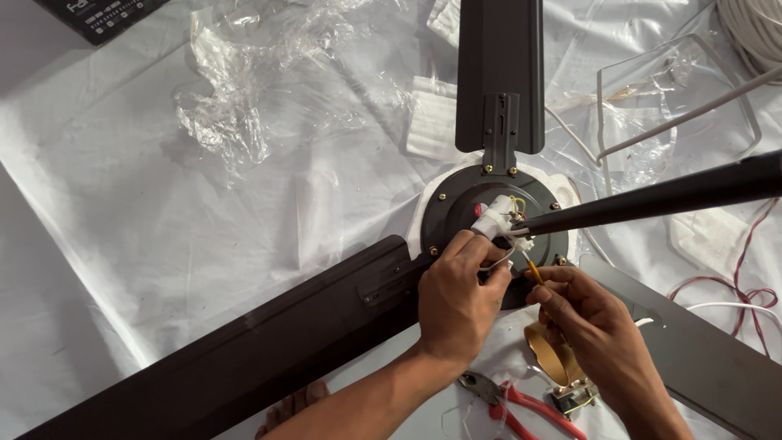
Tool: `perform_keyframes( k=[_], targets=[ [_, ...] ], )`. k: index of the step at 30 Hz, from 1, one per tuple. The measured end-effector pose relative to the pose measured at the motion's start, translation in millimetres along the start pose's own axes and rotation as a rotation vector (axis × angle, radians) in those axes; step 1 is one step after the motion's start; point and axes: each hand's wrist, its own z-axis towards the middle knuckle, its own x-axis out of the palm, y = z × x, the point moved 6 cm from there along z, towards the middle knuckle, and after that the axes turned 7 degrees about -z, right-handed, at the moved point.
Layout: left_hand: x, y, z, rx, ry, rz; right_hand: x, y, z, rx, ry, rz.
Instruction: Assembling a ceiling fan motor and blades and connecting electrical wiring using pliers and a screwdriver.
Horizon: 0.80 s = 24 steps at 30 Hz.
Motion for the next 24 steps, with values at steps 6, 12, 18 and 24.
perform_keyframes(
  k=[6, 12, 18, 24],
  targets=[
    [-0.8, 1.8, -1.1, -0.043, 0.035, -0.033, 0.5, 4.8, -2.4, 0.018, -0.013, -0.009],
    [-2.6, 1.7, -4.4, -0.026, 0.030, -0.058, -1.8, -3.0, 1.3, -0.005, -0.005, -0.026],
    [-4.2, -0.3, -3.3, -0.017, 0.056, -0.064, -1.5, -0.7, 0.2, -0.020, -0.009, -0.030],
    [-2.6, -2.3, -4.1, 0.023, 0.038, -0.026, -2.9, -2.9, 0.7, -0.033, -0.002, -0.032]
  ],
)
